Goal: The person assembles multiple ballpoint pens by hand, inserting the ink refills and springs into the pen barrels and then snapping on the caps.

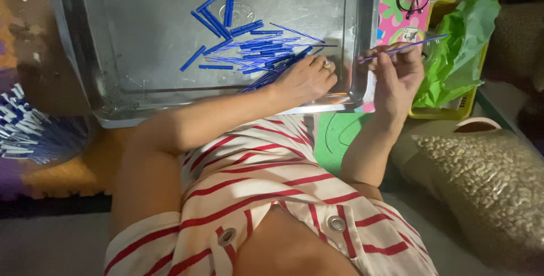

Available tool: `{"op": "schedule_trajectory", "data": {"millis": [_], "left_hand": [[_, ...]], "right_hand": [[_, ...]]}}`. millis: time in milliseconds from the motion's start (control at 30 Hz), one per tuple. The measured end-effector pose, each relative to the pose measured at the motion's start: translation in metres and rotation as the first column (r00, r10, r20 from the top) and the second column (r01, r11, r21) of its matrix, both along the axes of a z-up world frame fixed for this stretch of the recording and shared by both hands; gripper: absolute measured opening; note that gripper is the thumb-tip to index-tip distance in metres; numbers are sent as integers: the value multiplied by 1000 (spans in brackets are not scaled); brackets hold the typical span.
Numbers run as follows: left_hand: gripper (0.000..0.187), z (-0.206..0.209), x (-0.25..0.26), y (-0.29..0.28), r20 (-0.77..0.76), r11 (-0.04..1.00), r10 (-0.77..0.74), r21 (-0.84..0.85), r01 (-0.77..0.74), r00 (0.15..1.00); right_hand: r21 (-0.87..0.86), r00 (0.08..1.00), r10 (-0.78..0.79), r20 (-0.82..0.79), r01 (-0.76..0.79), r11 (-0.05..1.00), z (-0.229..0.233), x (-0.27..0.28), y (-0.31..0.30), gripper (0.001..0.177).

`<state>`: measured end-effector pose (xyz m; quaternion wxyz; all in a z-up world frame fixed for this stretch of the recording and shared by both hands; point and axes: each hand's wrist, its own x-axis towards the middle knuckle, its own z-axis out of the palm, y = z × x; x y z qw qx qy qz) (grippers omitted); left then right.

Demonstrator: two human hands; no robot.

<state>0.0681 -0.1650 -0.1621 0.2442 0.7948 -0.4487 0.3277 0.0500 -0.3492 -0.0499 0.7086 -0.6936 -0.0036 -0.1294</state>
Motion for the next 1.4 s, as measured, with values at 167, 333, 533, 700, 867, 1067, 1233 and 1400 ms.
{"op": "schedule_trajectory", "data": {"millis": [167,333,533,700,867,1067,1233,1400], "left_hand": [[9,95,1,75,-341,998,-15,-65,-8,940],[14,173,-28,152,-658,850,-359,-524,-60,662],[16,188,-46,168,-647,743,-413,-646,-173,641],[15,197,-55,170,-638,700,-449,-686,-197,625],[19,197,-58,171,-642,693,-452,-690,-209,619],[15,195,-58,168,-606,666,-462,-719,-197,648],[13,196,-55,174,-572,692,-394,-700,-178,719],[9,191,-58,173,-508,757,-247,-633,-163,825]], "right_hand": [[313,989,140,52,-149,938,29,4,49,27],[308,964,243,106,-265,914,74,-5,100,19],[402,921,326,212,-387,830,52,-5,112,21],[293,922,285,261,-357,887,53,-17,126,25],[244,928,282,243,-340,908,73,-23,148,24],[242,896,353,269,-417,876,51,-18,138,24],[239,892,365,266,-428,871,37,-16,132,24],[29,909,384,166,-393,919,81,-25,145,13]]}}
